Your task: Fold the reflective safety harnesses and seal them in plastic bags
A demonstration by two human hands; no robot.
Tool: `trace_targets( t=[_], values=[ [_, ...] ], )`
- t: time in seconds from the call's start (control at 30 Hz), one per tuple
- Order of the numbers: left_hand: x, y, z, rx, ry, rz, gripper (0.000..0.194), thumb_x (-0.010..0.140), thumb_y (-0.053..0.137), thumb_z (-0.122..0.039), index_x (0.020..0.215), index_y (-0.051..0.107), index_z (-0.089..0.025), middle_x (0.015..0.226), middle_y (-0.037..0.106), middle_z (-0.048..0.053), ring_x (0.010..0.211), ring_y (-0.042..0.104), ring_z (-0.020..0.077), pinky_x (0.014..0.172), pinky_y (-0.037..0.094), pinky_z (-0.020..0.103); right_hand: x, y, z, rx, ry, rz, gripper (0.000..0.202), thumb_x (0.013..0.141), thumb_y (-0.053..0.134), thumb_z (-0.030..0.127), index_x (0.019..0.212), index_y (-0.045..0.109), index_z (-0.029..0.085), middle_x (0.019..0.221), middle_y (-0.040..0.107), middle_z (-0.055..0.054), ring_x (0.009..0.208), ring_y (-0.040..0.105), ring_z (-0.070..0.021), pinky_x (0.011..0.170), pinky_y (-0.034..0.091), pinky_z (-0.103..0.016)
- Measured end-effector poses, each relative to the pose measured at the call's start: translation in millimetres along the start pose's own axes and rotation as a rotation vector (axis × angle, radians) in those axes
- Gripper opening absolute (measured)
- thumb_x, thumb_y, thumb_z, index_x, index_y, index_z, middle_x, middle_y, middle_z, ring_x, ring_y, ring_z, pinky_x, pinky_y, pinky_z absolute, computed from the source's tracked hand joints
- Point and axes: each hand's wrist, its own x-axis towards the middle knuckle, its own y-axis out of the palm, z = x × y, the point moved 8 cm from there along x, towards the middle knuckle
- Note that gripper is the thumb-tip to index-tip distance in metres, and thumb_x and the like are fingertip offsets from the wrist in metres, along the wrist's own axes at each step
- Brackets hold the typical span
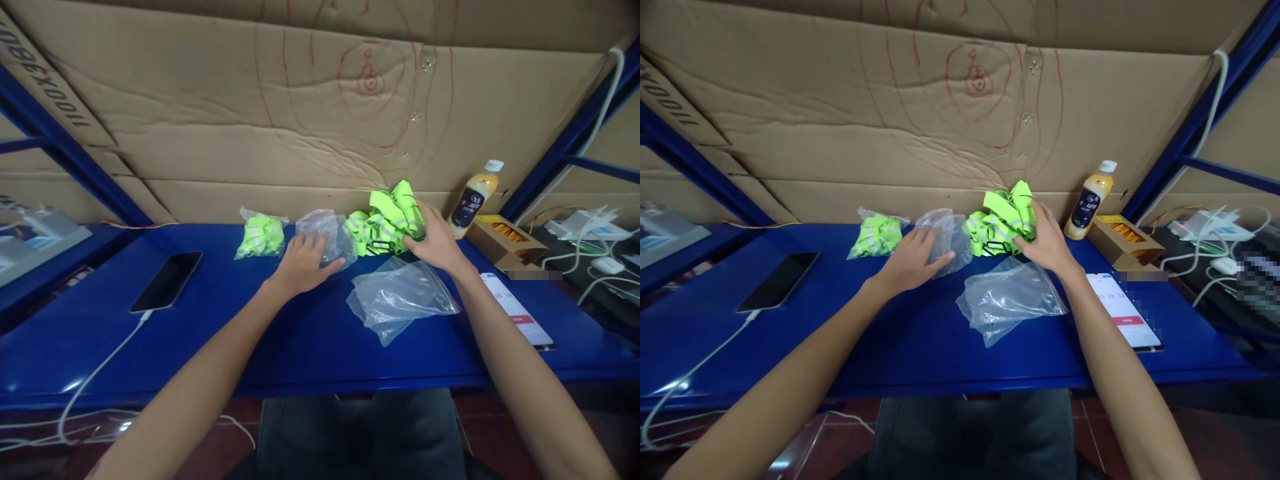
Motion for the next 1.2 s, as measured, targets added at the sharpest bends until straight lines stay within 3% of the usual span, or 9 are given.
trace_targets(
  t=[0.13, 0.27, 0.43, 0.57, 0.7, 0.83, 0.97, 1.07, 1.2],
  values=[
    [6, -42.6, 22, -0.045, -0.022, -0.222, 0.063, 0.108, 0.041, -0.058, 0.15, 0.058, -0.014, 0.152, 0.06, 0.023, 0.149, 0.049, 0.0406, 0.127, 0.034, 0.059, -2, -4, 3, 0.021, -0.009, -0.004, 0.09, 0.083, 0.072, 0.043, 0.162, 0.041, 0.013, 0.165, 0.05, -0.024, 0.153, 0.046, -0.0447, 0.127, 0.036, -0.066],
    [-7, -72.9, 76, 0.148, -0.43, -0.396, 0.07, 0.097, 0.057, -0.06, 0.144, 0.06, -0.008, 0.154, 0.053, 0.033, 0.152, 0.037, 0.0581, 0.117, 0.032, 0.077, -5, -7, 9, 0.019, 0.019, -0.063, 0.087, 0.089, 0.071, 0.052, 0.162, 0.041, 0.015, 0.165, 0.048, -0.023, 0.157, 0.041, -0.0425, 0.128, 0.036, -0.064],
    [-15, -41.6, 140, 0.045, -0.683, -0.164, 0.106, 0.075, 0.073, -0.076, 0.149, 0.053, -0.002, 0.128, 0.068, 0.04, 0.129, 0.062, 0.0603, 0.096, 0.046, 0.07, -8, -8, 7, -0.005, 0.094, -0.119, 0.083, 0.096, 0.064, 0.06, 0.161, 0.043, 0.012, 0.166, 0.043, -0.026, 0.162, 0.033, -0.0419, 0.129, 0.034, -0.063],
    [-12, -47.1, 154, -0.122, -0.561, -0.317, 0.084, 0.075, 0.068, -0.083, 0.118, 0.066, -0.012, 0.089, 0.076, 0.02, 0.122, 0.071, 0.0481, 0.091, 0.048, 0.059, -11, -15, 9, -0.012, 0.092, -0.155, 0.076, 0.097, 0.064, 0.056, 0.156, 0.05, 0.011, 0.162, 0.047, -0.027, 0.161, 0.037, -0.0422, 0.128, 0.036, -0.063],
    [-12, -88.4, 120, -0.119, -0.425, -0.446, 0.08, 0.075, 0.082, -0.064, 0.137, 0.058, -0.019, 0.117, 0.077, 0.018, 0.125, 0.07, 0.0467, 0.099, 0.054, 0.06, -17, -44, 37, 0.02, 0.032, -0.33, 0.052, 0.098, 0.063, 0.048, 0.14, 0.065, 0.018, 0.158, 0.054, -0.023, 0.152, 0.049, -0.0405, 0.125, 0.041, -0.061],
    [-10, -121.2, 27, -0.254, 0.089, -0.431, 0.092, 0.082, 0.083, -0.045, 0.161, 0.043, -0.02, 0.162, 0.057, 0.017, 0.148, 0.056, 0.0393, 0.125, 0.044, 0.054, -22, -61, 82, 0.339, -0.067, -0.319, 0.03, 0.103, 0.061, 0.047, 0.121, 0.073, 0.026, 0.122, 0.077, -0.01, 0.112, 0.074, -0.0298, 0.103, 0.057, -0.047],
    [-18, -103.5, -39, -0.4, 0.38, -0.14, 0.086, 0.088, 0.082, -0.037, 0.163, 0.044, -0.025, 0.165, 0.055, 0.013, 0.151, 0.055, 0.0342, 0.128, 0.043, 0.048, -24, -42, 117, 0.583, -0.15, 0.034, 0.029, 0.104, 0.062, 0.047, 0.092, 0.069, 0.022, 0.076, 0.069, 0.0, 0.068, 0.063, -0.0155, 0.067, 0.049, -0.029],
    [-21, -79.6, -45, -0.39, 0.388, 0.036, 0.087, 0.09, 0.081, -0.035, 0.165, 0.04, -0.028, 0.166, 0.054, 0.013, 0.15, 0.056, 0.0346, 0.128, 0.043, 0.051, -29, -25, 125, 0.6, -0.184, 0.259, 0.04, 0.104, 0.061, 0.043, 0.071, 0.054, 0.022, 0.062, 0.051, 0.005, 0.057, 0.045, -0.0107, 0.057, 0.036, -0.027],
    [-23, -62.5, -41, -0.372, 0.402, 0.202, 0.091, 0.089, 0.082, -0.037, 0.167, 0.035, -0.032, 0.162, 0.056, 0.013, 0.148, 0.057, 0.0352, 0.122, 0.049, 0.052, -34, 0, 118, 0.736, -0.067, 0.478, 0.044, 0.1, 0.069, 0.049, 0.069, 0.054, 0.022, 0.058, 0.057, 0.005, 0.054, 0.051, -0.0118, 0.056, 0.04, -0.027]
  ],
)
